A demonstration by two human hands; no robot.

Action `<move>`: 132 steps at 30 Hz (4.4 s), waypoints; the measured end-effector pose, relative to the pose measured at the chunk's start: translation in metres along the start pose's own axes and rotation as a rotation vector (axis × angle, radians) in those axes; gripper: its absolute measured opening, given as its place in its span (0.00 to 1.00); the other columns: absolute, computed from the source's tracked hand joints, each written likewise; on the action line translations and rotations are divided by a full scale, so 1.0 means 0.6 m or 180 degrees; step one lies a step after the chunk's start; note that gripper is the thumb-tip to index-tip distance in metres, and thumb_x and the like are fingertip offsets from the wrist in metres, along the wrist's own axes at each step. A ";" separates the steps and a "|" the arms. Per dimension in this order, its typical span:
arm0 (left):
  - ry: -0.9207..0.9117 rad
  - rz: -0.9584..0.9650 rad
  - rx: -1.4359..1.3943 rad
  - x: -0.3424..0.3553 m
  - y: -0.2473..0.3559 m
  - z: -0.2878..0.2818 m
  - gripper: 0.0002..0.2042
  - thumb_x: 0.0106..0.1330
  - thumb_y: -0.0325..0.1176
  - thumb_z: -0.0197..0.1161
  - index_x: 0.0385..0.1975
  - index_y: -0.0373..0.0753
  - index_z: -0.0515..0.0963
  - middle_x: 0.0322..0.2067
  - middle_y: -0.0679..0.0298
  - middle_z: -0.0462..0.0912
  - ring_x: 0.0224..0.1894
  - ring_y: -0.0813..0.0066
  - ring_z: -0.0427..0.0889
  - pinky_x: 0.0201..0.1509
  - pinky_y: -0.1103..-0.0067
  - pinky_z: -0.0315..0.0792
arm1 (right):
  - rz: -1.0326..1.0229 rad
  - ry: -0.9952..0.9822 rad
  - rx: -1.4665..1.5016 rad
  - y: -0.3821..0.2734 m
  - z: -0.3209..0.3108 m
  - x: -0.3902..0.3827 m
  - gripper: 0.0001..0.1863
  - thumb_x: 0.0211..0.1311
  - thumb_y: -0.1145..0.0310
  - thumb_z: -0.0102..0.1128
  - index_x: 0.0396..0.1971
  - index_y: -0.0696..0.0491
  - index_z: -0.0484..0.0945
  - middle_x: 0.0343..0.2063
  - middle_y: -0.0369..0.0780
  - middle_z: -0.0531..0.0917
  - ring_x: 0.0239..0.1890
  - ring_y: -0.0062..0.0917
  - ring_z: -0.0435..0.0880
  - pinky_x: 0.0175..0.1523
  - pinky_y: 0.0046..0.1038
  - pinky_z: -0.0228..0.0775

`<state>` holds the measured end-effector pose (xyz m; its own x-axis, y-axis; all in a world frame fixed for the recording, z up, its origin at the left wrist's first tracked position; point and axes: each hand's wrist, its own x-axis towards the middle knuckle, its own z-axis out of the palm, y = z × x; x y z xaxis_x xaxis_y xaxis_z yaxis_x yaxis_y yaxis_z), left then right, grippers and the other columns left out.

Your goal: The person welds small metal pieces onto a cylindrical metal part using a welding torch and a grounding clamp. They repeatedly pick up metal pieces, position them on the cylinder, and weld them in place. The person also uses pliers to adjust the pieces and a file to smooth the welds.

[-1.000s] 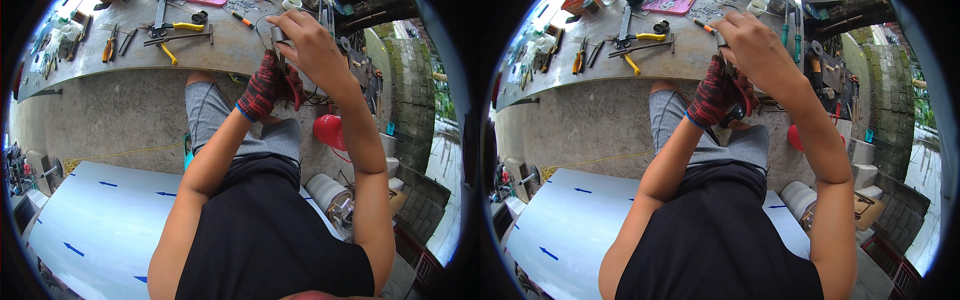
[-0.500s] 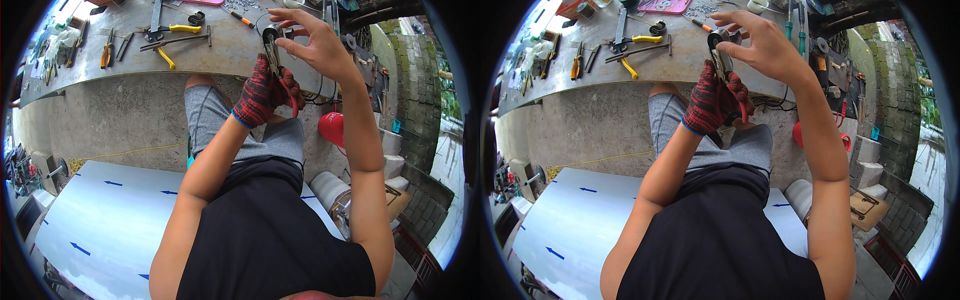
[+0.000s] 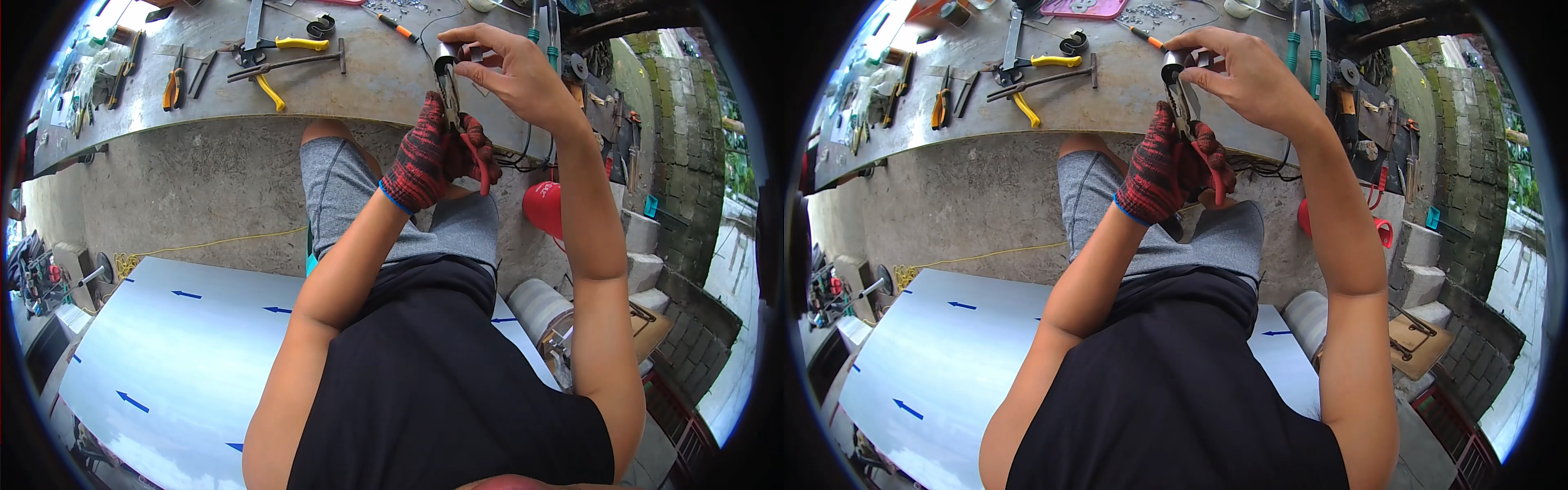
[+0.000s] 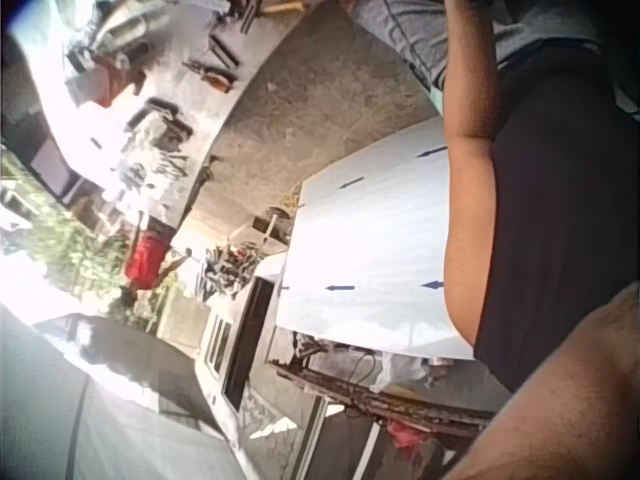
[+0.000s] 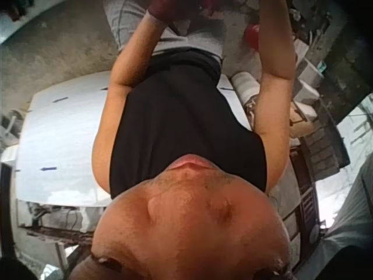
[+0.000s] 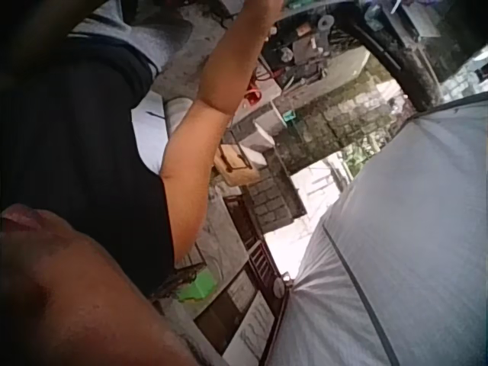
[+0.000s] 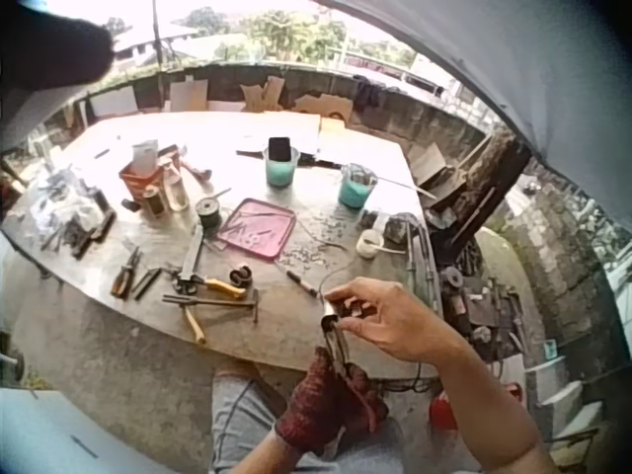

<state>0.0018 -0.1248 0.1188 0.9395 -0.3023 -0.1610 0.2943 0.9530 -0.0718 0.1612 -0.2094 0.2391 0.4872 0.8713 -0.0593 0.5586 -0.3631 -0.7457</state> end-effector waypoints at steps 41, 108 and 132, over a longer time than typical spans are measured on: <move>-0.0106 0.0528 0.0242 -0.019 0.004 -0.024 0.39 0.70 0.78 0.46 0.36 0.40 0.78 0.30 0.53 0.82 0.36 0.34 0.84 0.37 0.48 0.78 | -0.0461 0.0745 0.0222 0.014 -0.042 -0.008 0.24 0.70 0.67 0.69 0.65 0.50 0.80 0.60 0.38 0.85 0.62 0.26 0.82 0.67 0.35 0.73; 0.0759 0.1099 0.1205 -0.043 0.075 0.000 0.36 0.75 0.74 0.41 0.33 0.42 0.74 0.26 0.57 0.79 0.33 0.41 0.83 0.42 0.45 0.77 | 0.0758 0.2728 -0.1720 0.339 -0.072 0.099 0.05 0.62 0.69 0.72 0.36 0.53 0.90 0.35 0.45 0.86 0.39 0.43 0.88 0.46 0.41 0.81; 0.0517 0.1529 0.0561 -0.003 0.063 0.005 0.34 0.79 0.70 0.38 0.38 0.41 0.76 0.30 0.61 0.79 0.35 0.55 0.82 0.45 0.49 0.80 | 0.0317 0.2685 0.0472 -0.070 0.040 -0.098 0.07 0.63 0.79 0.72 0.40 0.58 0.89 0.35 0.37 0.89 0.36 0.17 0.87 0.45 0.21 0.80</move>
<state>0.0121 -0.0882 0.1194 0.9406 0.1827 -0.2862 -0.1239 0.9695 0.2116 0.0931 -0.2376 0.2582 0.8979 0.2798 0.3399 0.4219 -0.3268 -0.8457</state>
